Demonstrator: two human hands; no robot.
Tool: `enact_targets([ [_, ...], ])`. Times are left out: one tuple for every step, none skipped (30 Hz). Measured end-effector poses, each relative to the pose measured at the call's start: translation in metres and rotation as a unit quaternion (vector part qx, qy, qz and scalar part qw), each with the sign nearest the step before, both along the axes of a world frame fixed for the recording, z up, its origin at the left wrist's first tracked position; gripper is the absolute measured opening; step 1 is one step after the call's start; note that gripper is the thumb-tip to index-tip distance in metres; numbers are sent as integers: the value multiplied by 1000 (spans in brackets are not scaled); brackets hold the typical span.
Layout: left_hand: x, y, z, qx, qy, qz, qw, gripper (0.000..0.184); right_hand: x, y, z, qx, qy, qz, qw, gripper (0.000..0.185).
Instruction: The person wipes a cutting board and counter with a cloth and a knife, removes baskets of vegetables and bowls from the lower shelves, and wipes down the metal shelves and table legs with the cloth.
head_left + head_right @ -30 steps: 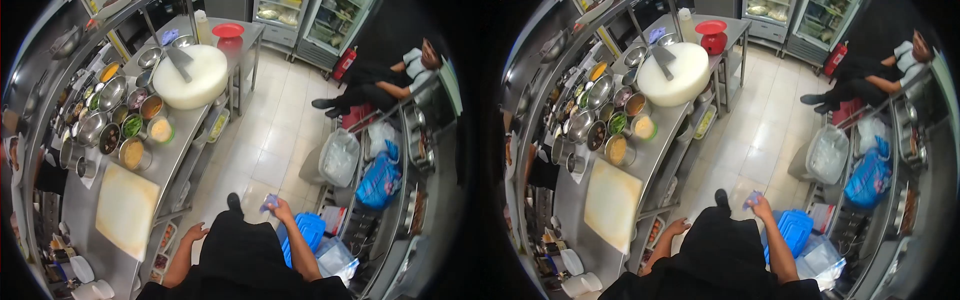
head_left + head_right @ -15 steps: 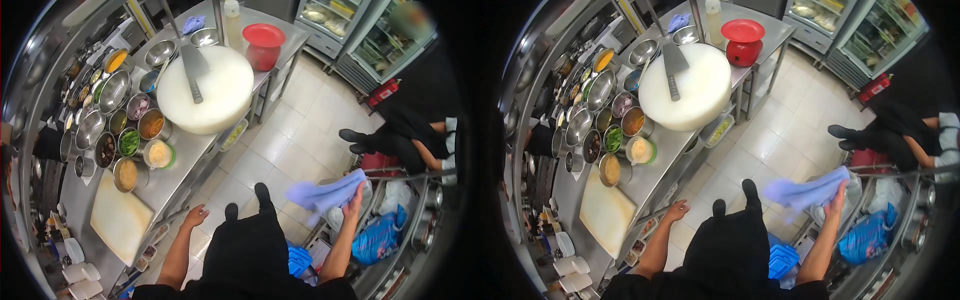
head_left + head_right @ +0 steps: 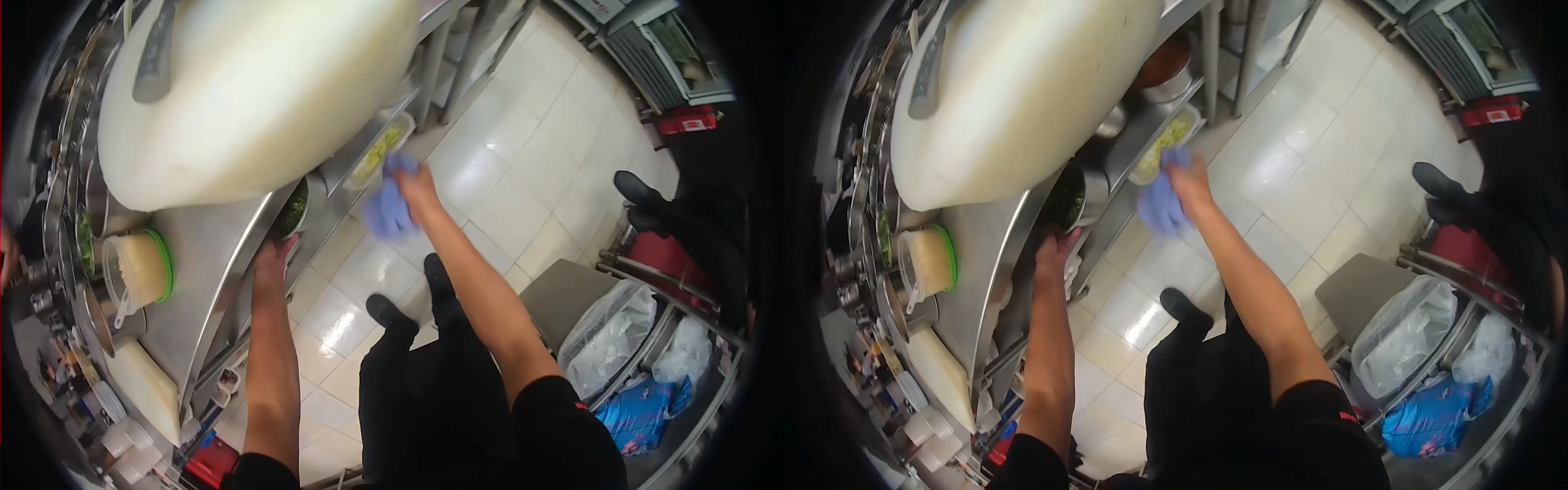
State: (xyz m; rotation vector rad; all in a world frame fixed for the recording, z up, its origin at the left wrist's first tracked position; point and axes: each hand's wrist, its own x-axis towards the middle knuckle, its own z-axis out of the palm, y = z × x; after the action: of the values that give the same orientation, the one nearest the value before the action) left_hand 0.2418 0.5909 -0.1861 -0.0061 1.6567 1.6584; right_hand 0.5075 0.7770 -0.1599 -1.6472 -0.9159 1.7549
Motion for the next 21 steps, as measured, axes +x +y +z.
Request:
enact_targets([
  [-14,-24,-2,-33,-50,-14,998,27,-26,19,-5,80,-29,-26,996,58],
  [-18,-51,2,-55,-70,-14,996,27,-49,38,-24,200,-85,-18,976,56],
  [-22,-78,6,-77,-90,-13,993,27,-72,47,-45,317,-139,-10,938,55],
  [-19,-113,11,-85,-85,15,993,25,-93,38,-68,312,-134,-1,941,55],
  [-16,-149,15,-92,-79,42,992,24,-112,25,-92,401,-306,59,861,53],
  [-11,-186,20,-105,-81,49,990,24,-129,13,-104,476,-463,117,738,51],
  [-5,-223,25,-119,-83,57,988,24,-141,-8,-97,417,-467,184,758,49],
  [10,-241,42,-137,-75,61,986,26,-154,-30,-95,425,-465,190,753,49],
  [25,-258,62,-155,-68,66,983,28,-167,-53,-97,420,-463,255,738,49],
  [44,-265,83,-168,-49,101,979,31,-181,-73,-101,450,-422,263,742,47],
  [51,-280,92,-161,-48,115,979,31,-195,-94,-105,478,-380,272,744,44],
  [58,-294,98,-159,-57,137,976,33,-215,-120,-117,423,-188,257,848,36],
  [64,-309,99,-158,-66,161,972,35,-236,-146,-130,322,75,191,924,29],
  [64,-327,99,-156,-68,176,969,35,-256,-172,-143,219,259,117,934,23],
  [64,-347,98,-142,-71,170,973,36,-254,-205,-134,309,138,283,897,21],
  [70,-354,104,-127,-76,166,975,37,-250,-236,-116,418,29,411,810,19],
  [78,-356,106,-117,-68,215,967,38,-250,-252,-100,477,-96,515,706,19],
  [82,-362,105,-106,-71,240,962,38,-249,-265,-72,540,-193,591,568,20],
  [86,-373,104,-96,-71,257,959,37,-246,-275,-64,531,-39,632,563,20],
  [93,-386,104,-92,-72,276,954,37,-240,-288,-57,497,118,663,547,21],
  [96,-386,104,-90,-71,310,944,35,-237,-289,-53,297,269,590,701,19],
])
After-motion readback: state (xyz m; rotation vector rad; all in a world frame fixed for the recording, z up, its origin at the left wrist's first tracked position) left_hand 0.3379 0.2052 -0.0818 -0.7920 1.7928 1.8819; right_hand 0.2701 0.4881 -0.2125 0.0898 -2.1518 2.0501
